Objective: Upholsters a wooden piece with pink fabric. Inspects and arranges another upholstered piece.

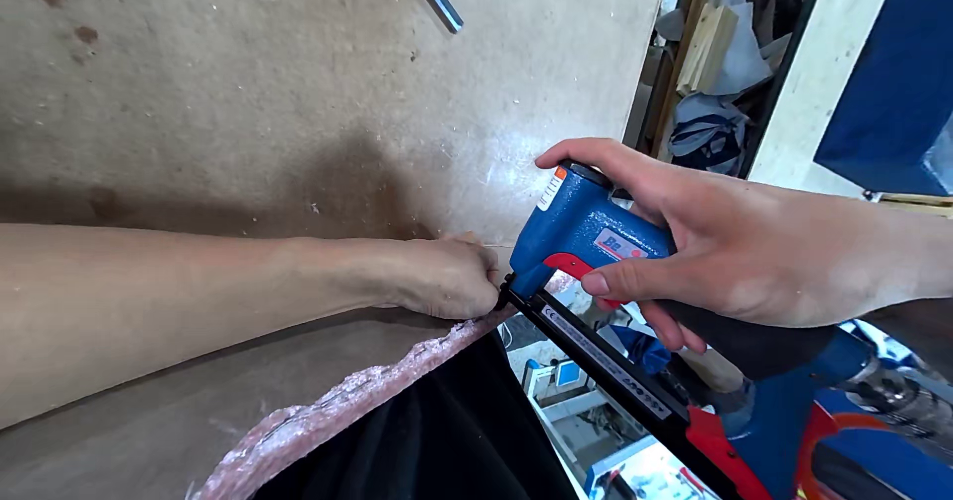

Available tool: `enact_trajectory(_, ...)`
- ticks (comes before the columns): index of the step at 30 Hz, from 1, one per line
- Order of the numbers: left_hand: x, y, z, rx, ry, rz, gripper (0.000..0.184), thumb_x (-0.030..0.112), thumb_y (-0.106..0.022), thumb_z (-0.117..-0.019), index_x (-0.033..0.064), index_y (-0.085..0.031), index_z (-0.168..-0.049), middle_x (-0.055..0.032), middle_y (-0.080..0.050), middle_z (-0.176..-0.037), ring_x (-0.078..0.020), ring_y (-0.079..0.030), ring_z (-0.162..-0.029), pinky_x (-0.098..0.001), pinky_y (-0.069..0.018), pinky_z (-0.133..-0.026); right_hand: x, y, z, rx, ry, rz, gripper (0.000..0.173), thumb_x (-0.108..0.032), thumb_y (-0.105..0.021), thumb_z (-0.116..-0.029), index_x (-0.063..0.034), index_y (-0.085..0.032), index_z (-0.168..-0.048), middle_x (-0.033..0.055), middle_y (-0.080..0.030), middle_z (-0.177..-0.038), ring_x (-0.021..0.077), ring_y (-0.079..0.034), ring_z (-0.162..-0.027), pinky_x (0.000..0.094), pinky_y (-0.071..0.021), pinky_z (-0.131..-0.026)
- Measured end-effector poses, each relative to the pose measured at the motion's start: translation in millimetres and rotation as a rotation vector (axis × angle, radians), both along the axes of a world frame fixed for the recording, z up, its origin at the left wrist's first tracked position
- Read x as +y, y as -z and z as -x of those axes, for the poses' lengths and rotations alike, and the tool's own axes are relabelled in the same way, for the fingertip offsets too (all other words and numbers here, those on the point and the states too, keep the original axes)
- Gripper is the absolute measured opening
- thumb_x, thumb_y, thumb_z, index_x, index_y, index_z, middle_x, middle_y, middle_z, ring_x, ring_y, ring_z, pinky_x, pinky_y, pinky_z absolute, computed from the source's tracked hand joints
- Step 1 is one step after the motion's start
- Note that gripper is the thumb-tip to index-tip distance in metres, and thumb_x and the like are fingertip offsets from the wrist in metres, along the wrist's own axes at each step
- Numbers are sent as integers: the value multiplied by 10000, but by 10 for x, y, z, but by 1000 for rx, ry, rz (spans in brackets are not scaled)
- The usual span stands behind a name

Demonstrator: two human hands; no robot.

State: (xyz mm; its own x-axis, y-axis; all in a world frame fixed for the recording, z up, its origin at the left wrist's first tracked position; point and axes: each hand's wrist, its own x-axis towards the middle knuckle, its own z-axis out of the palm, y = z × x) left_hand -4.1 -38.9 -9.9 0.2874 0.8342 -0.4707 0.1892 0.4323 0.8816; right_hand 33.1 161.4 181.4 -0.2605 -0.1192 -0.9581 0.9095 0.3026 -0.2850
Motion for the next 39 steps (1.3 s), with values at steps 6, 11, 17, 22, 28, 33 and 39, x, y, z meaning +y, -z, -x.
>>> enact_trajectory(6,-53,952,-356,-125,-104,-260,139,441,-588,-918,307,-627,-913,65,-602,-950,-89,-606,-894,-402,-508,-621,-26,-41,75,-7,-77,-5,843,-69,-738,-941,-382,-249,-1553,180,-702,-998,330,-677,-492,493,-610,-414)
enact_trajectory(11,71,-316,280,-15,-68,274,302,499,-621,-997,249,-695,-1149,31,-712,-970,-121,-684,-874,-427,-584,-804,26,-15,63,401,-621,-493,1015,-171,-749,-787,-464,-222,-1603,-10,-660,-852,139,-622,-589,382,-534,-465)
enact_trajectory(17,507,-724,-27,409,439,187,884,766,-658,-822,124,-524,-1415,-124,-675,-1130,-302,-671,-1048,-574,-553,-888,-94,1276,-203,976,-693,-524,971,-24,-771,-768,-269,-349,-1608,100,-669,-1251,271,-684,-999,477,-581,-836)
enact_trajectory(22,982,-846,-474,582,581,188,289,294,-695,-909,6,-674,-920,-174,-664,-887,-347,-662,-860,-580,-526,-734,-1,1542,-386,1299,-400,-434,268,-121,-643,-997,-57,-704,-1250,77,-723,-1227,194,-666,-1185,401,-514,-1065)
enact_trajectory(28,354,-1059,-258,587,383,46,231,137,-710,-832,176,-661,-1055,-32,-639,-807,-227,-649,-714,-464,-549,-582,697,1090,-1583,1025,-206,-265,379,-407,-771,-891,-114,-748,-1130,0,-742,-1131,113,-678,-1106,406,-559,-1011)
enact_trajectory(33,-461,-1040,314,431,129,-283,657,253,-685,-879,347,-503,-1503,138,-720,-1146,-3,-694,-945,-334,-622,-806,187,715,-1896,1218,-176,-211,594,-386,-854,-821,-81,-671,-1297,22,-664,-1331,134,-616,-1246,349,-529,-1082)
enact_trajectory(39,-217,-1045,41,349,-101,-455,442,496,-623,-984,229,-632,-1335,109,-643,-1300,-7,-612,-1182,-255,-561,-996,24,400,-1522,1352,-275,-278,202,-246,-788,-898,-94,-739,-1021,14,-673,-1065,78,-660,-951,225,-583,-802)
